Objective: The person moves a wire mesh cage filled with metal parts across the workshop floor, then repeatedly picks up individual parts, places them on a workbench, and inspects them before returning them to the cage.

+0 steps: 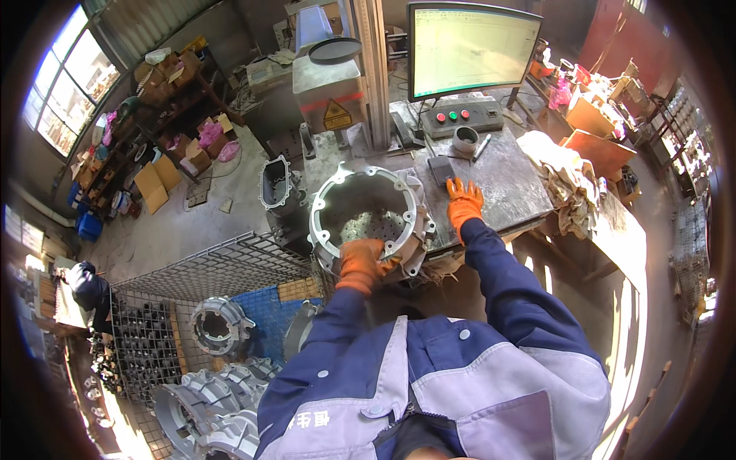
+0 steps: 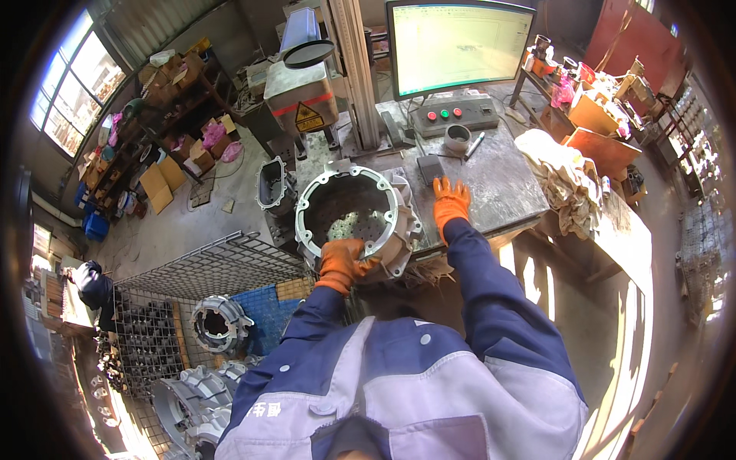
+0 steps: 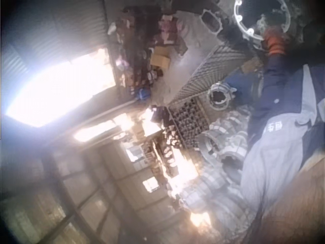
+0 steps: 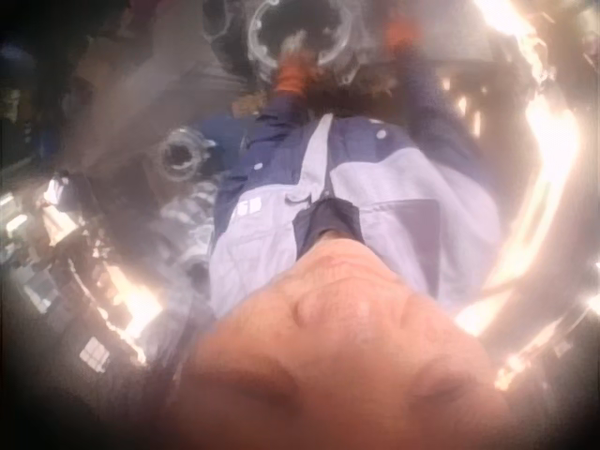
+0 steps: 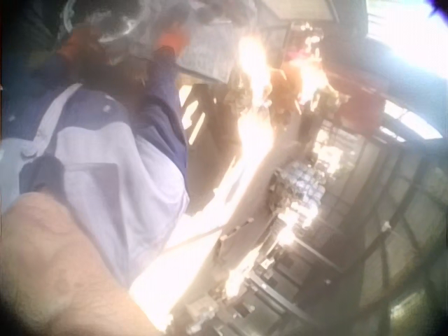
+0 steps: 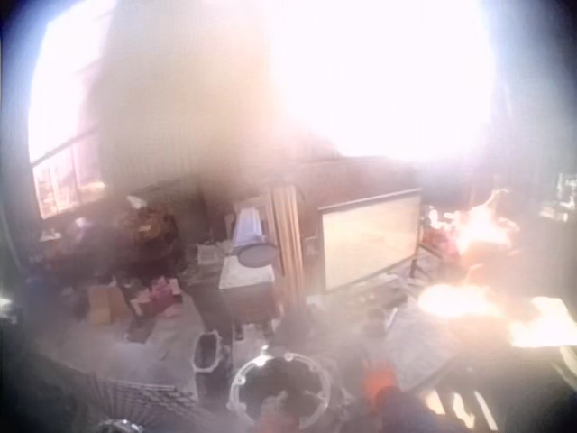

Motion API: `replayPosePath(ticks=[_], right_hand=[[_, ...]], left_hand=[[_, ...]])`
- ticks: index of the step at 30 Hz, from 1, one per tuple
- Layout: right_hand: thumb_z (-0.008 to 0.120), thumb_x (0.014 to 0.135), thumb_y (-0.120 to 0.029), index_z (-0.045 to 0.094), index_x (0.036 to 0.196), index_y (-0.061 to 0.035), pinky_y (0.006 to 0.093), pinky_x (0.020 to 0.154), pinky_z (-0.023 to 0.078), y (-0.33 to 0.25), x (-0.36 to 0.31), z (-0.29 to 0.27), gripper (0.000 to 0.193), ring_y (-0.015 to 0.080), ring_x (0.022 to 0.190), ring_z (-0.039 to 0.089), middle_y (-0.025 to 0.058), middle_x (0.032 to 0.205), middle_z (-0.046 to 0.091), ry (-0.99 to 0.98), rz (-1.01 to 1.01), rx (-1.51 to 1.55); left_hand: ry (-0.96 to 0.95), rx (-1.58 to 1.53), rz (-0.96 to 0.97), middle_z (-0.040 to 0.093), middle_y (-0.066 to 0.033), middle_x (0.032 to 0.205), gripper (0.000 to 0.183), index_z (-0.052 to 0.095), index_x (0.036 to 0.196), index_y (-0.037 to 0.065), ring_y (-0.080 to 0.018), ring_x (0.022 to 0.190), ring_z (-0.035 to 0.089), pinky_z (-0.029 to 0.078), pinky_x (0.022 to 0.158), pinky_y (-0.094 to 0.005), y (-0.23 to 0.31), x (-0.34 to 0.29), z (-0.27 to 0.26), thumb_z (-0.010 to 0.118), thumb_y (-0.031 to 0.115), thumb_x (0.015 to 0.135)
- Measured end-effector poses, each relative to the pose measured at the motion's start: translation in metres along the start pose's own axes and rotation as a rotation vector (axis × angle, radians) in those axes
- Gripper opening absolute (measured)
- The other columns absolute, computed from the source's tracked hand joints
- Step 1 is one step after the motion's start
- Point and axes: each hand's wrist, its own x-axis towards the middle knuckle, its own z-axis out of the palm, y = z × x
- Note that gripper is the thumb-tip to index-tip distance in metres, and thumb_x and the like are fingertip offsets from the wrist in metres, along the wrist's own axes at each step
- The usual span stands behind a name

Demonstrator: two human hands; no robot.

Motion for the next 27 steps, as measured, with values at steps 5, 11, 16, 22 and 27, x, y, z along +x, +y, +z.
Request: replayPosePath(ticks=[5,11,16,22,27], right_hand=[[0.038,0.099,-0.024,0.046,0.145,-0.0223,0.0545,0.114,0.025,-0.015,0.026,0.027,0.047,0.0357,0.138,0.04,0.0046,0.153,0.044,-0.067,-0.006,-0.079],[0.042,0.098,-0.023,0.052,0.138,-0.0183,0.0508,0.111,0.028,-0.013,0.027,0.014,0.042,0.0296,0.132,0.044,0.0049,0.149,0.047,-0.117,-0.021,-0.08],[0.054,0.092,-0.029,0.067,0.107,-0.012,0.0466,0.083,0.051,-0.012,-0.04,-0.016,0.026,0.0346,0.092,0.066,0.0137,0.098,0.071,0.119,-0.043,0.266],[0.059,0.09,-0.052,0.074,0.093,-0.0082,0.0504,0.085,0.052,-0.013,-0.197,-0.023,0.046,0.0414,0.095,0.067,0.023,0.095,0.071,-0.445,0.137,0.317],[0.055,0.088,-0.049,0.074,0.108,-0.0037,0.0454,0.096,0.05,0.01,-0.236,-0.019,0.053,0.0379,0.112,0.064,0.0242,0.114,0.069,-0.858,0.093,0.273]], left_hand=[[0.013,-0.025,-0.007,0.07,-0.0158,0.08,0.064,0.073,0.081,0.013,-0.0399,0.081,0.068,0.052,0.066,-0.0465,-0.004,-0.002,0.009,0.054,0.074,0.077],[-0.08,-0.057,-0.035,0.069,-0.0141,0.077,0.053,0.073,0.085,0.015,-0.0387,0.079,0.068,0.052,0.067,-0.0432,-0.004,-0.005,0.004,0.057,0.064,0.077],[-0.18,-0.097,-0.086,0.073,-0.0129,0.096,0.048,0.074,0.098,0.02,-0.0326,0.097,0.07,0.054,0.083,-0.041,0.003,-0.02,-0.007,0.068,0.063,0.077],[-0.183,-0.073,-0.122,0.074,-0.0096,0.1,0.048,0.074,0.105,0.026,-0.0302,0.098,0.07,0.054,0.084,-0.0392,0.005,-0.025,-0.008,0.066,0.065,0.079],[-0.199,-0.189,-0.082,0.072,-0.0141,0.086,0.048,0.074,0.097,0.02,-0.0356,0.085,0.07,0.054,0.072,-0.0436,-0.001,-0.016,0.0,0.065,0.063,0.077]])
